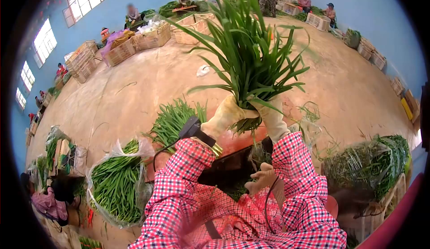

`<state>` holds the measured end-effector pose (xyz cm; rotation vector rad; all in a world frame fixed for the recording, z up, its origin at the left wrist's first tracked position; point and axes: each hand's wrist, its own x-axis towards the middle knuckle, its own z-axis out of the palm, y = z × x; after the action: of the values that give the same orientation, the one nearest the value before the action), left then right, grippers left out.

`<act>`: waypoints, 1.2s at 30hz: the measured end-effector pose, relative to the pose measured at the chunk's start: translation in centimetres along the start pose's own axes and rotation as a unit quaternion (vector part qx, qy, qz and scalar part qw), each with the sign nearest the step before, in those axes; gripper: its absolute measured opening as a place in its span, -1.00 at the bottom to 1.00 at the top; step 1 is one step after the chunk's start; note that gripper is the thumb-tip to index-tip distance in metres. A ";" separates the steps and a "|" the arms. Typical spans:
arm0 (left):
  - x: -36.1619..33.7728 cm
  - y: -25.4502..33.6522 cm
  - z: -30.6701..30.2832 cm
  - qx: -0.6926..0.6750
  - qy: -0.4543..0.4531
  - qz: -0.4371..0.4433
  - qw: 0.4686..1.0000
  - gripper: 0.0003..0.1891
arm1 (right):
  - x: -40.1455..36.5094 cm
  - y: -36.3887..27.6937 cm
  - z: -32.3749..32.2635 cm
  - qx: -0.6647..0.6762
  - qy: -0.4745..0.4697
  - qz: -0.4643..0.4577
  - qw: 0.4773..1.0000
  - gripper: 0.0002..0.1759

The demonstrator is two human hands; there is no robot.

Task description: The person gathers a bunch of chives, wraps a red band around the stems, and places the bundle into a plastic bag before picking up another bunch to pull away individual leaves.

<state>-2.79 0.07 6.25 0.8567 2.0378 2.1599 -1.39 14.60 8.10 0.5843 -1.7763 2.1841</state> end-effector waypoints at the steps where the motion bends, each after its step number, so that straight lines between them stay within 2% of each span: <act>1: 0.5 -1.2 -0.3 -0.041 0.000 0.006 0.999 -0.51 | 0.4 0.9 -0.8 -0.078 -0.006 -0.017 0.997 -0.67; 4: 1.6 -6.5 -2.0 0.030 0.025 -0.015 0.999 -0.53 | 1.5 4.7 -3.1 -0.063 -0.076 0.005 0.995 -0.52; 7: 2.8 -14.0 -3.6 0.178 0.010 -0.025 0.984 -0.46 | 1.1 7.9 -4.5 -0.055 -0.092 0.084 0.991 -0.45; 8: 1.8 -6.9 -2.3 0.304 -0.013 -0.124 0.944 -0.49 | 0.8 8.5 -4.5 -0.035 -0.094 0.093 0.991 -0.45; 9: 1.8 -9.9 -2.9 0.192 -0.021 -0.095 0.977 -0.50 | 0.5 9.0 -4.6 -0.015 -0.097 0.101 0.990 -0.44; 10: 2.4 -14.7 -4.2 0.078 -0.027 -0.061 0.995 -0.51 | 0.5 8.7 -4.6 -0.076 -0.101 0.080 0.989 -0.39; 11: 2.7 -14.7 -4.4 0.182 -0.049 -0.029 0.982 -0.56 | 0.7 8.9 -4.8 -0.082 -0.119 0.091 0.985 -0.40; 13: 3.4 -14.5 -4.8 0.388 -0.073 0.048 0.917 -0.65 | 1.4 9.1 -5.5 -0.096 -0.156 0.112 0.977 -0.40; 14: 3.6 -10.3 -3.8 0.450 -0.081 -0.002 0.889 -0.67 | 1.7 9.3 -5.9 -0.102 -0.175 0.130 0.971 -0.42; 15: 3.8 -7.9 -3.1 0.509 -0.089 -0.050 0.855 -0.68 | 1.7 8.7 -5.5 -0.101 -0.170 0.107 0.974 -0.43; 16: 3.6 -7.7 -2.6 0.368 -0.002 -0.047 0.929 -0.71 | 1.7 7.6 -4.8 -0.100 -0.165 0.083 0.978 -0.45; 17: 3.7 -8.2 -2.9 0.367 -0.019 -0.023 0.930 -0.65 | 1.6 7.0 -4.3 -0.099 -0.159 0.059 0.981 -0.46; 19: 4.9 -11.2 -4.0 0.363 -0.056 0.023 0.930 -0.53 | 2.2 7.3 -4.3 -0.137 -0.129 0.073 0.979 -0.46; 20: 5.5 -12.9 -4.0 0.168 -0.055 0.002 0.984 -0.51 | 2.6 7.4 -4.2 -0.156 -0.114 0.080 0.978 -0.46; 21: 6.1 -14.6 -4.1 -0.035 -0.048 -0.017 0.998 -0.50 | 3.0 7.3 -3.9 -0.158 -0.103 0.072 0.979 -0.45; 22: 6.4 -14.9 -4.2 -0.084 -0.061 -0.037 0.994 -0.50 | 3.4 7.2 -3.4 -0.160 -0.092 0.064 0.981 -0.45; 25: 5.7 -7.7 -3.9 0.030 -0.108 -0.028 0.993 -0.46 | 3.6 6.9 -2.4 -0.152 -0.063 0.050 0.985 -0.46; 26: 5.3 -4.8 -3.7 0.180 -0.099 -0.069 0.976 -0.48 | 3.6 6.8 -2.1 -0.147 -0.054 0.046 0.987 -0.47; 27: 5.2 -3.7 -3.5 0.325 -0.087 -0.109 0.935 -0.50 | 3.6 6.8 -2.1 -0.142 -0.044 0.044 0.988 -0.47; 28: 5.1 -4.1 -3.6 0.322 -0.078 -0.081 0.940 -0.54 | 3.7 6.7 -1.9 -0.170 -0.043 0.027 0.984 -0.48; 31: 5.3 -6.1 -3.4 0.306 -0.049 -0.026 0.950 -0.60 | 3.6 6.5 -1.8 -0.112 -0.063 0.071 0.989 -0.46; 33: 5.1 -6.7 -3.3 0.297 -0.028 -0.030 0.954 -0.59 | 3.6 5.4 -1.5 -0.095 -0.076 0.097 0.988 -0.49; 36: 5.3 -6.8 -2.8 0.402 -0.033 0.051 0.914 -0.68 | 3.5 4.0 -0.6 -0.111 -0.063 0.088 0.988 -0.54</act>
<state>-10.65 0.48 1.86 1.0773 2.9205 1.2301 -6.38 14.18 6.21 0.5411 -2.1790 2.0558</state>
